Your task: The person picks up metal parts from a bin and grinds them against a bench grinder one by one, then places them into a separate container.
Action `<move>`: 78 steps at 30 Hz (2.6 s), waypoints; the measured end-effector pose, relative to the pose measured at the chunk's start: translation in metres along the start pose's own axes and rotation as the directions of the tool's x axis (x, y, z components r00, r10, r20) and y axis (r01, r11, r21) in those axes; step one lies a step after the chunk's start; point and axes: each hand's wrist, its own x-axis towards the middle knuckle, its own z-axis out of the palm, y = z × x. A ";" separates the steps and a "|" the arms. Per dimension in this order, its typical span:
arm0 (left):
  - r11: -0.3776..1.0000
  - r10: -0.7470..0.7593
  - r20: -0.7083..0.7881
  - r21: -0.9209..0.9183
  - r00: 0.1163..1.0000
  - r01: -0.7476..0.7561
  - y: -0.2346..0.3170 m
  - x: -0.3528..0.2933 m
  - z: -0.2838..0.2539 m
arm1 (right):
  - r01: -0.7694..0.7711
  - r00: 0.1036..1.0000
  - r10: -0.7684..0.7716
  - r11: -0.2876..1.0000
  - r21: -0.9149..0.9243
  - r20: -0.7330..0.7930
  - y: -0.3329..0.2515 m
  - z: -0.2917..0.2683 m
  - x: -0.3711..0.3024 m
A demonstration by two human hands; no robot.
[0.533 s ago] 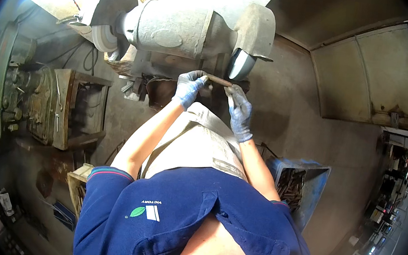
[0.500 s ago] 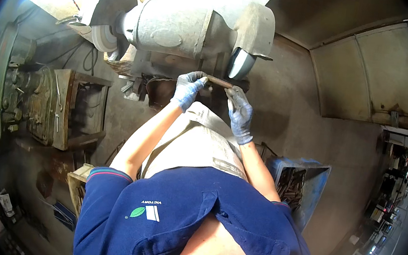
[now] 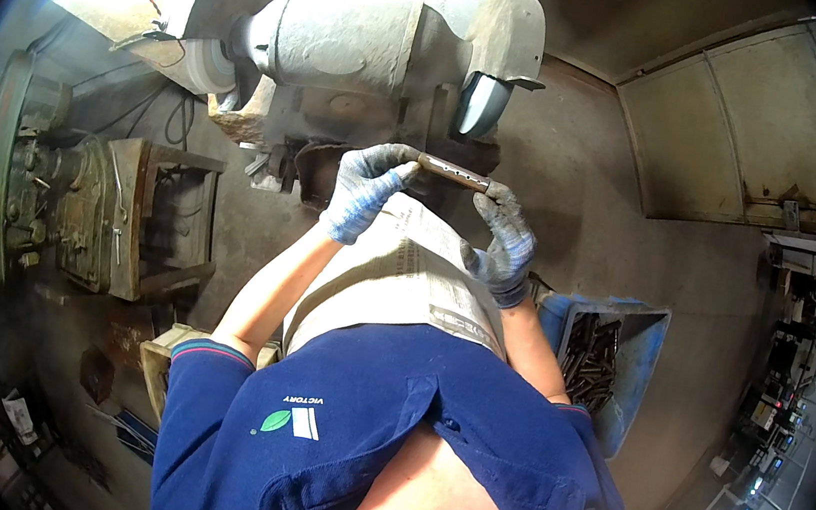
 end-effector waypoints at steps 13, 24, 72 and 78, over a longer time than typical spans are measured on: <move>0.983 -0.178 -0.087 -0.049 0.980 0.175 -0.063 0.058 0.006 | -0.415 0.909 0.412 0.887 0.202 0.060 0.086 0.013 -0.026; 0.963 -0.270 -0.189 -0.062 0.944 0.263 -0.082 0.102 0.025 | -0.591 0.755 0.650 0.618 0.518 0.088 0.120 0.009 -0.020; 0.970 -0.045 0.077 -0.234 0.996 0.062 0.031 -0.021 0.011 | 0.025 0.998 -0.029 0.998 0.058 0.054 -0.012 -0.007 0.005; 0.981 -0.044 0.059 -0.185 0.997 0.054 0.021 -0.013 0.009 | 0.014 0.999 -0.016 0.999 0.033 0.036 -0.010 -0.009 0.004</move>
